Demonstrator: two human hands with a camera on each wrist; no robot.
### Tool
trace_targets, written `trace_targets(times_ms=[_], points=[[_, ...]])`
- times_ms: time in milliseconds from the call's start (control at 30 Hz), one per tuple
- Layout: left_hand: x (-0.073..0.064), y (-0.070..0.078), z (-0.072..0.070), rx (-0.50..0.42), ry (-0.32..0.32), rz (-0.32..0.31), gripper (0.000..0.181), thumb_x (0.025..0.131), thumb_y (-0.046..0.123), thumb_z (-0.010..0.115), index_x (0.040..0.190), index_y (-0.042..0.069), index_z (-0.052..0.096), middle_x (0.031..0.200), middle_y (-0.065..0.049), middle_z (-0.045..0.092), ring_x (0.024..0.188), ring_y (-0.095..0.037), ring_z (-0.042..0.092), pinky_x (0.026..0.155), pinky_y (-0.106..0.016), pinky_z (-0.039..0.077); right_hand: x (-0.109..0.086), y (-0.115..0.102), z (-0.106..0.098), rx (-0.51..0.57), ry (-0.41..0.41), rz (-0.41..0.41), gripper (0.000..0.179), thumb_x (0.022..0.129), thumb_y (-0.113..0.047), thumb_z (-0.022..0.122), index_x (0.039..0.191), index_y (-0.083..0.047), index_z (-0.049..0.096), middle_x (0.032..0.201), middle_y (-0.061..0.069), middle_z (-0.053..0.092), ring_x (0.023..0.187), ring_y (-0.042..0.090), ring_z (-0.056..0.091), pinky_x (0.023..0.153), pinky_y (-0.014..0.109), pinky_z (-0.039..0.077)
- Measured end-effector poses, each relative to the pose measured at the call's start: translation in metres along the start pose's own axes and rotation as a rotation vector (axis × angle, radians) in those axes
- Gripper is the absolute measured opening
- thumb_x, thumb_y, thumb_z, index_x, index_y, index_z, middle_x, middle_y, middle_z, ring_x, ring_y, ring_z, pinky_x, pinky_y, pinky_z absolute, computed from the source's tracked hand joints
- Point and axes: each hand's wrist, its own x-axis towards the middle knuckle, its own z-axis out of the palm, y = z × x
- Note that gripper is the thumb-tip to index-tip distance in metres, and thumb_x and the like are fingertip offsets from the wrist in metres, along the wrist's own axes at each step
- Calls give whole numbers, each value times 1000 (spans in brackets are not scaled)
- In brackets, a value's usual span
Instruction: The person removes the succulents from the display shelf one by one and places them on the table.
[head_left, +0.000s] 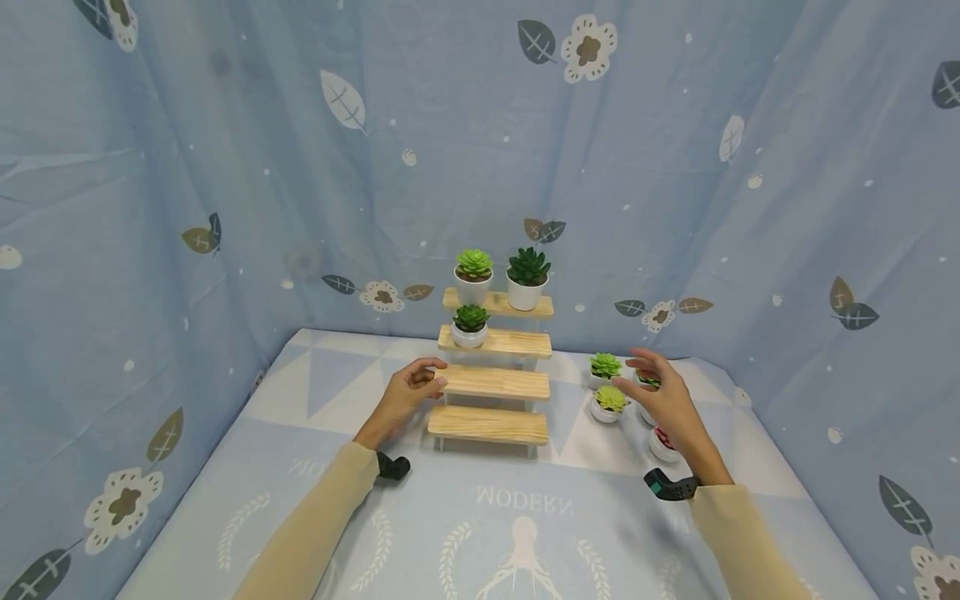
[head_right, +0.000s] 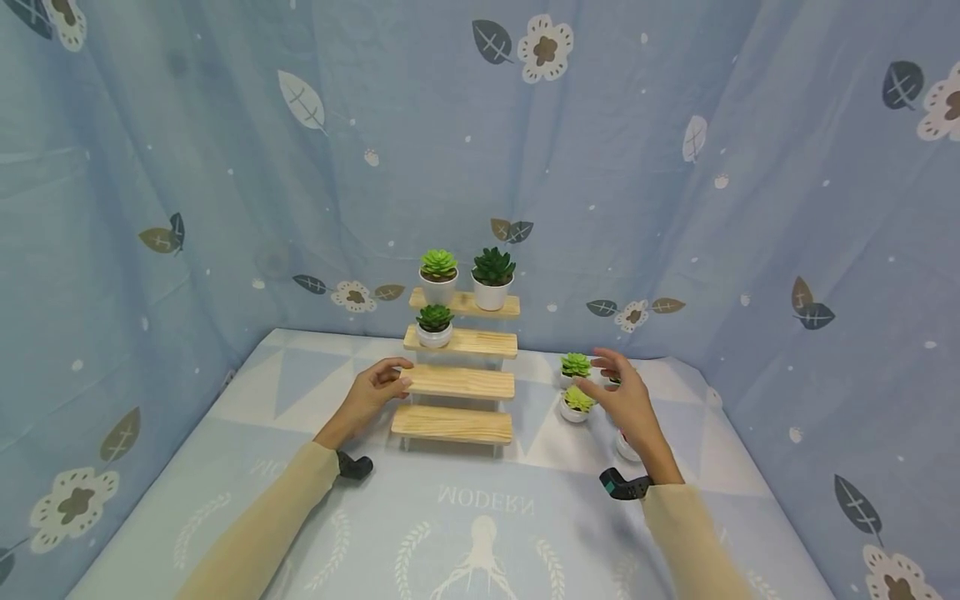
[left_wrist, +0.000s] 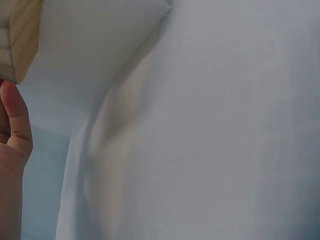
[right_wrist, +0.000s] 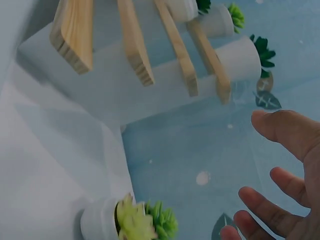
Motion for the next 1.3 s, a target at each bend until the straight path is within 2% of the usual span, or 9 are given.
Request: trace_targets(times_ms=[100,267,467,600,733,1000,1300], points=[[-1,0,0,8,5,-5,41,98,23,75,133,8,63,104,-13,65,91,-23,68,88,-43,60,6,-7,10,9,-8,-5,81,95,-43,76,159,-13,36,150,20,48,139,42,40,113,58,37],[-2,0,0,9,15,-17,39,98,22,75,133,9,63,104,-12,65,91,-23,68,89,-46,59,13,-18,26,20,-31,-15,76,96,-37,76,158,-14,38,149,19,49,137,40,42,110,56,39],[-2,1,-1,11,17,0,40,98,22,75,133,8,63,104,-13,65,91,-23,68,87,-43,60,19,-31,44,74,-52,-49,76,93,-41,78,156,-16,42,146,17,52,132,40,46,109,55,41],[-3,2,-2,18,22,1,40,98,22,75,133,8,63,105,-13,65,91,-24,68,88,-46,59,23,-38,58,90,-68,-78,74,92,-41,79,154,-18,46,145,16,53,128,35,50,107,54,44],[-4,2,-3,25,11,-11,40,98,23,74,134,9,63,106,-14,65,95,-32,67,91,-51,57,26,-44,71,83,-88,-119,69,93,-39,79,151,-19,48,143,14,55,127,32,51,105,52,46],[-3,5,-1,28,-23,-13,43,99,22,73,137,7,60,109,-18,64,107,-58,57,96,-62,52,33,-55,88,46,-98,-199,63,93,-38,79,148,-21,52,138,8,59,126,34,54,101,50,48],[-3,5,0,19,-16,-3,43,99,21,73,137,6,60,107,-16,64,106,-58,58,96,-64,51,40,-68,106,103,-124,-228,63,92,-40,80,147,-22,53,138,11,59,121,29,55,102,48,47]])
